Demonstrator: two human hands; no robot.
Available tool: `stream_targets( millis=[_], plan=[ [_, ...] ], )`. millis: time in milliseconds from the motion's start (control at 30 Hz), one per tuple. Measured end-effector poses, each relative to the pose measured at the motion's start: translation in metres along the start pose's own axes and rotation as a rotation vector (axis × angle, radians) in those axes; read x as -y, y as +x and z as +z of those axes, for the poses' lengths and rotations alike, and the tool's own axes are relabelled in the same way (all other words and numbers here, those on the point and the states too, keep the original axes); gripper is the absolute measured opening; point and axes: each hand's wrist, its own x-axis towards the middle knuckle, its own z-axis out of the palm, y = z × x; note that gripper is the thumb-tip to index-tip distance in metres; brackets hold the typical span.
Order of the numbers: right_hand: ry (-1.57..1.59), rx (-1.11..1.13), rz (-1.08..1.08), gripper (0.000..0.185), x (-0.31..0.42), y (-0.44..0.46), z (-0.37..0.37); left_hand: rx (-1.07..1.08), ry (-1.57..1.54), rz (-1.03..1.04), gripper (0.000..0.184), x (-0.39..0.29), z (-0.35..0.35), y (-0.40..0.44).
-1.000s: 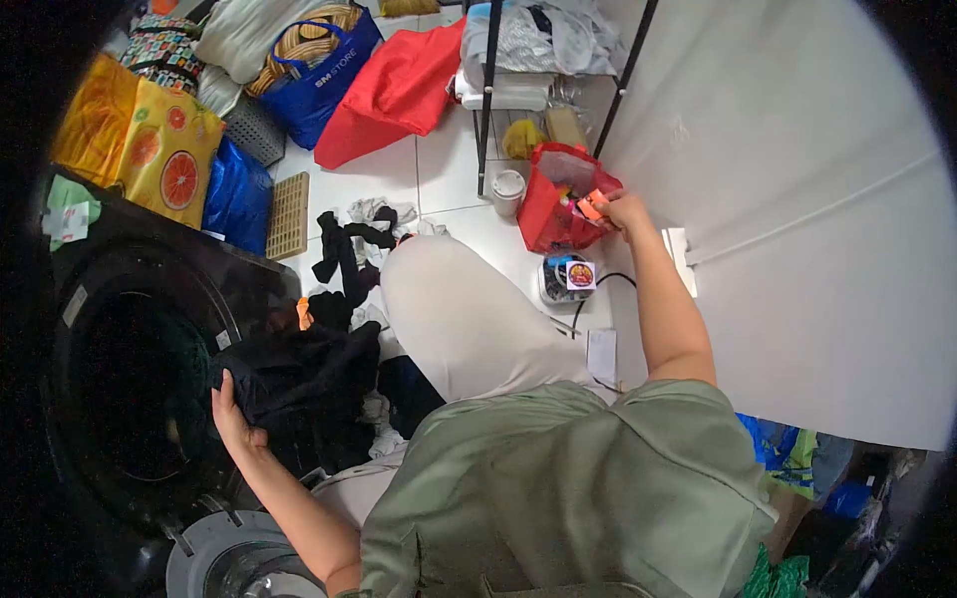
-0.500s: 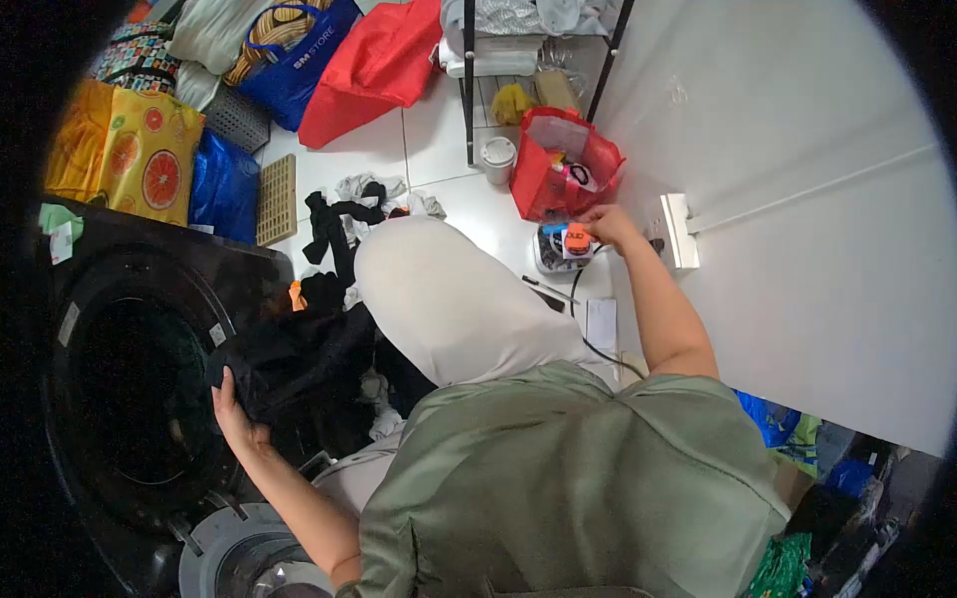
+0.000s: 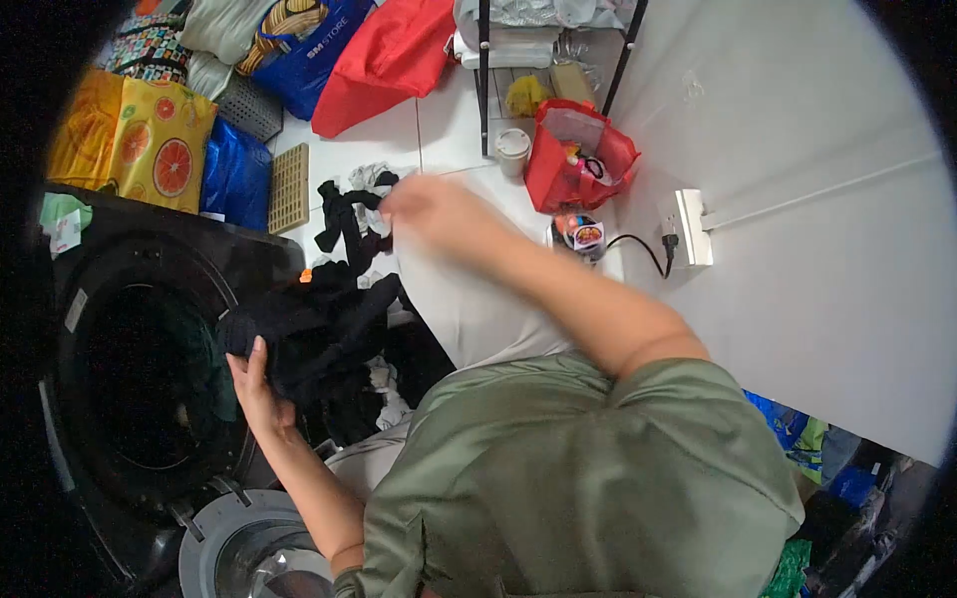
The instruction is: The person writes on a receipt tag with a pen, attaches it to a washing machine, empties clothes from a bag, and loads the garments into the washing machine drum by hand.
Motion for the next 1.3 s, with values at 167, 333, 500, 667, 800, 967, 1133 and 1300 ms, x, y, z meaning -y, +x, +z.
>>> stream_targets(
  millis=[167, 333, 500, 667, 800, 967, 1133, 1300],
  plan=[
    [-0.149, 0.578, 0.03, 0.019, 0.023, -0.017, 0.165, 0.065, 0.048, 0.084, 0.063, -0.008, 0.033, -0.026],
    [0.353, 0.36, 0.054, 0.028, -0.03, 0.017, 0.239, 0.14, 0.089, 0.091, 0.064, 0.018, 0.037, -0.037],
    [0.543, 0.39, 0.27, 0.031, -0.07, 0.037, 0.243, 0.391, 0.281, 0.197, 0.089, 0.044, 0.062, -0.046],
    [0.39, 0.585, 0.288, 0.034, -0.085, -0.006, 0.232, 0.478, 0.247, 0.078, 0.1, 0.045, 0.066, -0.034],
    [0.186, 0.66, 0.256, 0.036, -0.089, -0.032, 0.243, 0.259, 0.447, 0.058, 0.086, 0.048, 0.024, -0.008],
    [0.023, 0.709, 0.206, 0.039, -0.09, -0.041, 0.253, 0.324, 0.435, 0.058, 0.076, 0.031, -0.001, -0.006],
    [-0.062, 0.771, 0.183, 0.042, -0.096, -0.041, 0.249, 0.274, 0.751, 0.181, 0.074, 0.028, -0.019, -0.005],
    [-0.007, 0.808, 0.173, 0.045, -0.11, -0.014, 0.249, 0.687, 0.919, -0.235, 0.074, 0.091, -0.023, -0.003]
  ],
)
